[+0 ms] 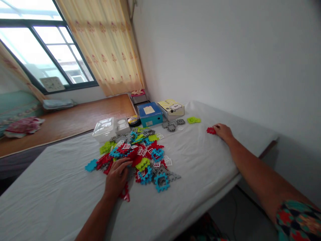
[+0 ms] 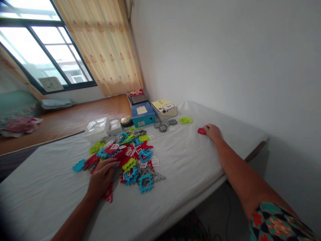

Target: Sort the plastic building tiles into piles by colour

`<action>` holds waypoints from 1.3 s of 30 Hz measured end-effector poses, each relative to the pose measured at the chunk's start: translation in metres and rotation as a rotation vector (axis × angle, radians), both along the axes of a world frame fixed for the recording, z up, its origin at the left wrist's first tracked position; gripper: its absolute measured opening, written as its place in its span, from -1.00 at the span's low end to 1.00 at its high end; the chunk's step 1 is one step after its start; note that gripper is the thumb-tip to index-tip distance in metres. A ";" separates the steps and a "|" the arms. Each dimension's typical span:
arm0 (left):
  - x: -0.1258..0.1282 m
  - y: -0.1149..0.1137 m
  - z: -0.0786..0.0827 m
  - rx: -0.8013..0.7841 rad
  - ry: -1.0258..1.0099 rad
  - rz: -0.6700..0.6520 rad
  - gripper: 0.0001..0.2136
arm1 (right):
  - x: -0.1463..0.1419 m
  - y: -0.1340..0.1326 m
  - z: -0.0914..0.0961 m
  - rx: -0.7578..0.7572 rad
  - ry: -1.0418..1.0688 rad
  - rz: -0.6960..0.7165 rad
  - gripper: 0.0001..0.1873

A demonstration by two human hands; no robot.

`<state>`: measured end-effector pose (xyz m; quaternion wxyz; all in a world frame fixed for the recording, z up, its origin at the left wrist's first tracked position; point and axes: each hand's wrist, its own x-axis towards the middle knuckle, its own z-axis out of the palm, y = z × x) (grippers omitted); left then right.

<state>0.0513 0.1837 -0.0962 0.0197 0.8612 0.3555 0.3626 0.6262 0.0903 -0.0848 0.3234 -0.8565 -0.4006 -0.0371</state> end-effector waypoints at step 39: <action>0.004 -0.012 0.011 -0.090 -0.066 -0.044 -0.73 | -0.250 0.098 0.013 -0.129 -0.048 1.044 -0.70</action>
